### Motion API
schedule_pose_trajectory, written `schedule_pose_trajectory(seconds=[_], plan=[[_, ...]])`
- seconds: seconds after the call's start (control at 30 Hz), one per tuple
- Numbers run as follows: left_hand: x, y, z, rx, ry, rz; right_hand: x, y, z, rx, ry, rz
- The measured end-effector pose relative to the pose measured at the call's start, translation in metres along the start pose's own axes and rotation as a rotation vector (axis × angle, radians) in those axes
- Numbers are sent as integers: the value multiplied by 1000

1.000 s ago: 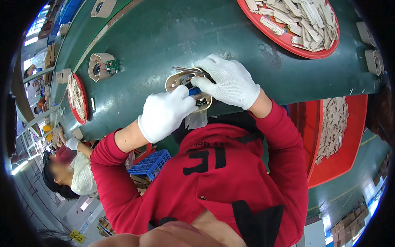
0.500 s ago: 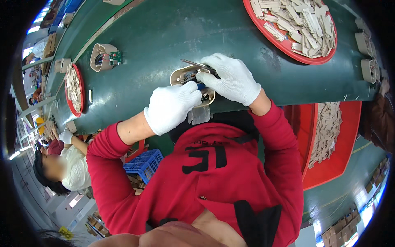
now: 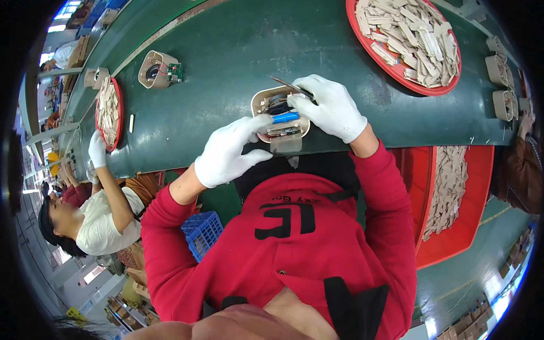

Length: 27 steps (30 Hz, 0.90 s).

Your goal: Assembling small electronic speakers on a factory production line.

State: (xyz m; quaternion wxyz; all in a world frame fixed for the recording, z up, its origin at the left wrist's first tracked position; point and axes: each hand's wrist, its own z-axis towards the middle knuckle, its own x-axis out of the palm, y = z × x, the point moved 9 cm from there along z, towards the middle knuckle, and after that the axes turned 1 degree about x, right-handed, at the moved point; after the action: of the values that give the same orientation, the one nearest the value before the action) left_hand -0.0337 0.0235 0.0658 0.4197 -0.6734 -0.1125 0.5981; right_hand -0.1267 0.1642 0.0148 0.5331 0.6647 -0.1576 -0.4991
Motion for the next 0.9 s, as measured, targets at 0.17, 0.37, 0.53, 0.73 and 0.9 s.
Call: schedule_pose_trajectory(seconds=[0.17, 0.37, 0.53, 0.73, 0.9], plan=[[13, 22, -1, -42, -29, -219, -3, 4, 1, 15, -2, -17], [11, 24, 13, 224, -50, -71, -2, -1, 2, 25, 12, -23], [17, 21, 19, 421, 51, 98, -2, 1, -1, 24, 6, -87], [21, 20, 19, 430, -63, 127, -38, 43, -10, 102, -277, 694], [20, 17, 22, 426, -139, 164, 6, 56, 3, 53, 9, 898]])
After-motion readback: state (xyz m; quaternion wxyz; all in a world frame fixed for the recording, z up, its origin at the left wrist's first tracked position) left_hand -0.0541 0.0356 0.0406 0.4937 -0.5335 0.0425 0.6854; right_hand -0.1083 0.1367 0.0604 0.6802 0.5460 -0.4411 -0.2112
